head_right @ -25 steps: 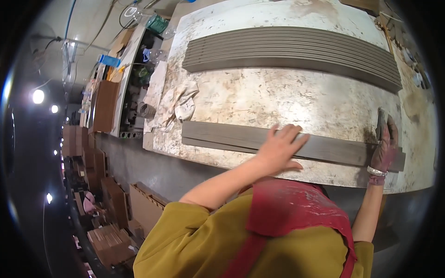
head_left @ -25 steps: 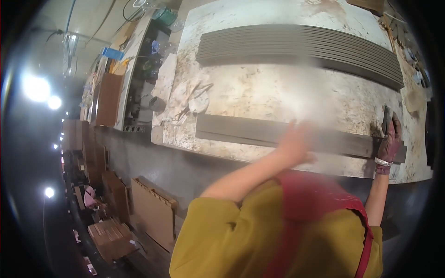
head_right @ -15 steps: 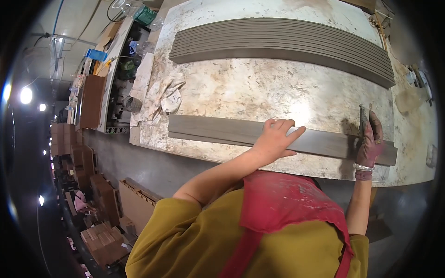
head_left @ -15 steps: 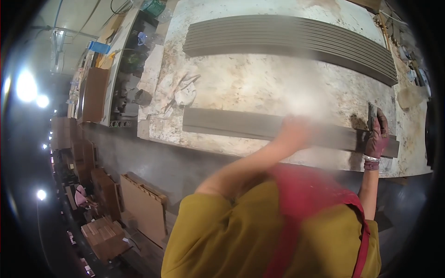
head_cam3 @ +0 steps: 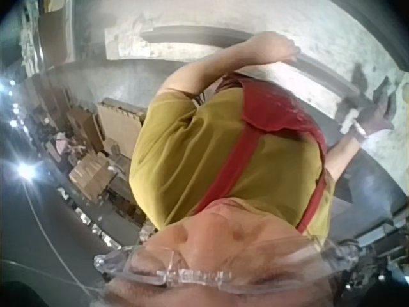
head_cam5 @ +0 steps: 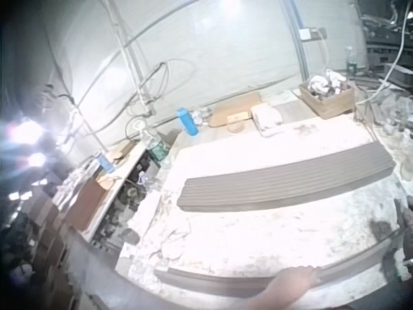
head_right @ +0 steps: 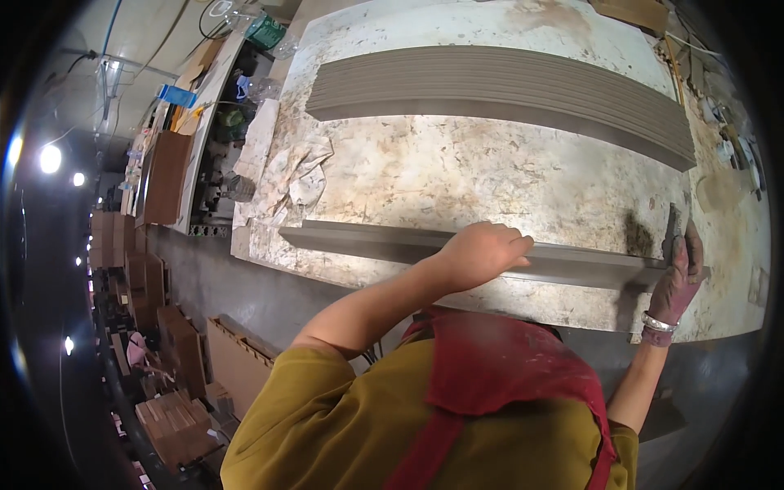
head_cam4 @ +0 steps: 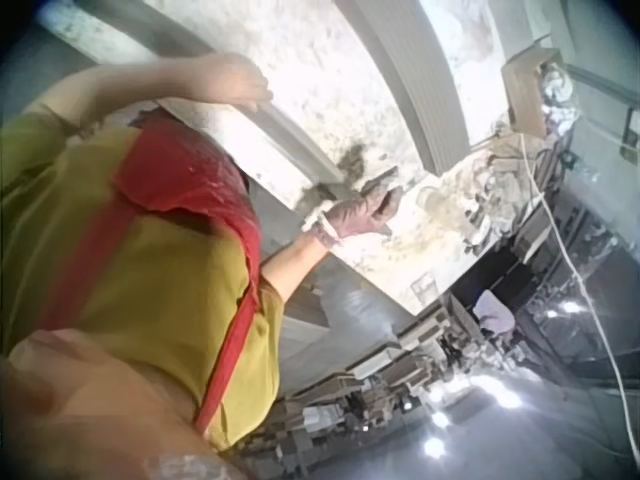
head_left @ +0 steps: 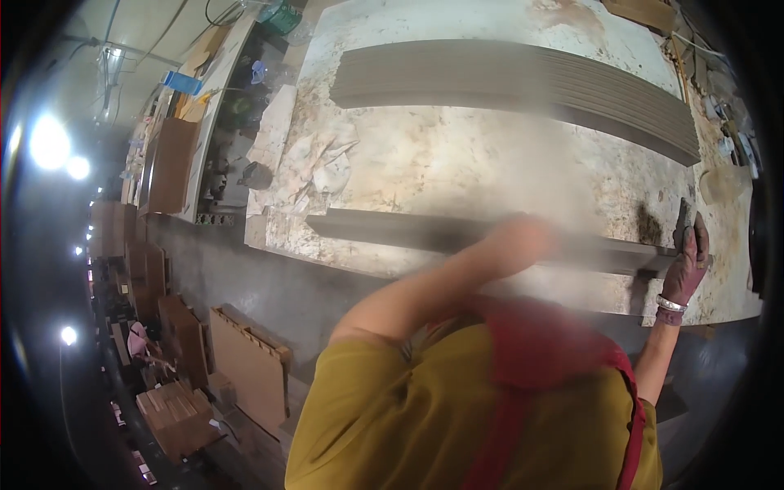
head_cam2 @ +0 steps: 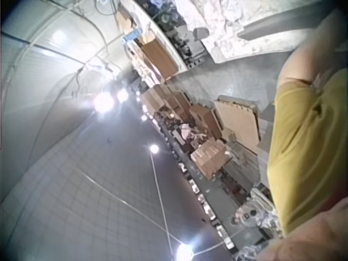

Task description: The person wipes long wooden slats using a cloth, then sands the edges and surfaces with a sanding block, handling the slats one at a time on a workshop table.

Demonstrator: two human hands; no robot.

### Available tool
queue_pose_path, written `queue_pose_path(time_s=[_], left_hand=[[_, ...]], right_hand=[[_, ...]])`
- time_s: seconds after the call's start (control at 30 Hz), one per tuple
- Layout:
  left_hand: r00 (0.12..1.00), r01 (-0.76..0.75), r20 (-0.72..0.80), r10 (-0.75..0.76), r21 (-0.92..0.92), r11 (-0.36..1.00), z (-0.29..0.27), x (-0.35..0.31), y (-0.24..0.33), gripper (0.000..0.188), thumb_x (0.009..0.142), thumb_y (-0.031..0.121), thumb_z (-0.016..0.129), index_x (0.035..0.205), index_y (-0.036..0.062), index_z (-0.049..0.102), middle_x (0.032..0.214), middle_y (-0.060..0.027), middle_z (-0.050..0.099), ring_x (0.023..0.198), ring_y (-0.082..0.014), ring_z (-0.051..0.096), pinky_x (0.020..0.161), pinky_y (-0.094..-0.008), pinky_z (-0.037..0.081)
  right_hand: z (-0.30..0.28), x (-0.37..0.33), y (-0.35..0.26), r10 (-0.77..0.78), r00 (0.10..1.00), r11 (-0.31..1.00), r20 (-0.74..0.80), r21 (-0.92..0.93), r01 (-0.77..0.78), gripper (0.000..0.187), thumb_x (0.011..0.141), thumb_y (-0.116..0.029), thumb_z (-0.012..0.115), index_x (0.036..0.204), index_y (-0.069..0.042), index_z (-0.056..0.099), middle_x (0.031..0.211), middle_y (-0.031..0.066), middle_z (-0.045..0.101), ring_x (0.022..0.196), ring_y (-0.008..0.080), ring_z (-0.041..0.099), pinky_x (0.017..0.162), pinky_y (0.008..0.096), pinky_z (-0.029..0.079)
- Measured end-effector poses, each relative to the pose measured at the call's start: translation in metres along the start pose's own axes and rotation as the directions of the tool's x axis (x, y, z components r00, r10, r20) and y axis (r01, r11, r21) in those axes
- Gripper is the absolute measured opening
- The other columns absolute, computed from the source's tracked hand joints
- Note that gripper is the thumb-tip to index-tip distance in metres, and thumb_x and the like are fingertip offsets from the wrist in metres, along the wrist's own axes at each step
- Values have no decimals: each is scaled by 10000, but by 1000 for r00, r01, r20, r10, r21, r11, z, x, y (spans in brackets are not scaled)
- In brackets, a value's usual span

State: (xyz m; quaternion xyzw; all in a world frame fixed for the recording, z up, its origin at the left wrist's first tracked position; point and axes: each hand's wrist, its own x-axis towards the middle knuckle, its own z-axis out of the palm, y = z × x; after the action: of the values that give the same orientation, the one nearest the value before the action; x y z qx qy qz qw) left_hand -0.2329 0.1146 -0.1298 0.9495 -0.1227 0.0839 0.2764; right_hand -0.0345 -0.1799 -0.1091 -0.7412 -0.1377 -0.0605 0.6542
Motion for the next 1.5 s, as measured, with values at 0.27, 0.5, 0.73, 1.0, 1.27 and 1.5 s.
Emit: queue_pose_path(time_s=[0.27,0.5,0.73,1.0,1.27,1.5], left_hand=[[997,71,-20,-69,153,986,20,-11,-2,541,736,322,717,1201,114,536,1184,-85,459,1094,-263,470,882,-430,413],[981,107,126,-147,282,954,32,-15,6,874,621,414,779,1346,100,405,1096,-70,501,989,-224,511,809,-368,418],[987,66,133,-89,166,984,7,-9,6,784,695,364,739,1344,80,404,1081,-83,501,969,-236,509,813,-360,416],[980,114,154,-129,99,989,7,-10,7,796,743,446,689,1371,75,369,1243,-126,466,1110,-262,477,906,-398,390],[699,595,182,-692,389,703,-58,-111,-43,862,832,461,586,1487,130,135,1548,-78,136,1427,-278,113,1128,-531,68],[566,822,-497,-658,280,495,-132,-250,-129,373,902,231,527,1205,13,524,1251,-177,512,1150,-351,471,955,-420,383]], right_hand=[[40,-17,23,140,989,988,49,65,-143,466,862,-227,641,1228,45,541,1222,128,567,1127,199,518,992,307,378],[42,-29,50,155,975,987,157,14,-160,506,832,-253,676,1227,35,545,1172,89,581,1036,163,531,925,277,404],[39,-36,47,213,963,969,164,90,-229,449,855,-194,648,1229,30,542,1161,78,580,996,138,535,892,248,413],[34,-30,65,160,975,976,153,123,-179,472,887,-185,613,1266,66,487,1260,136,529,1154,193,504,979,295,398],[25,-35,87,142,981,975,130,151,-161,432,886,-125,616,1258,63,499,1234,140,542,1110,197,530,945,285,422],[62,-27,49,71,964,995,256,-84,-51,349,885,-131,615,1191,26,559,1180,103,581,1084,183,543,942,287,414]])
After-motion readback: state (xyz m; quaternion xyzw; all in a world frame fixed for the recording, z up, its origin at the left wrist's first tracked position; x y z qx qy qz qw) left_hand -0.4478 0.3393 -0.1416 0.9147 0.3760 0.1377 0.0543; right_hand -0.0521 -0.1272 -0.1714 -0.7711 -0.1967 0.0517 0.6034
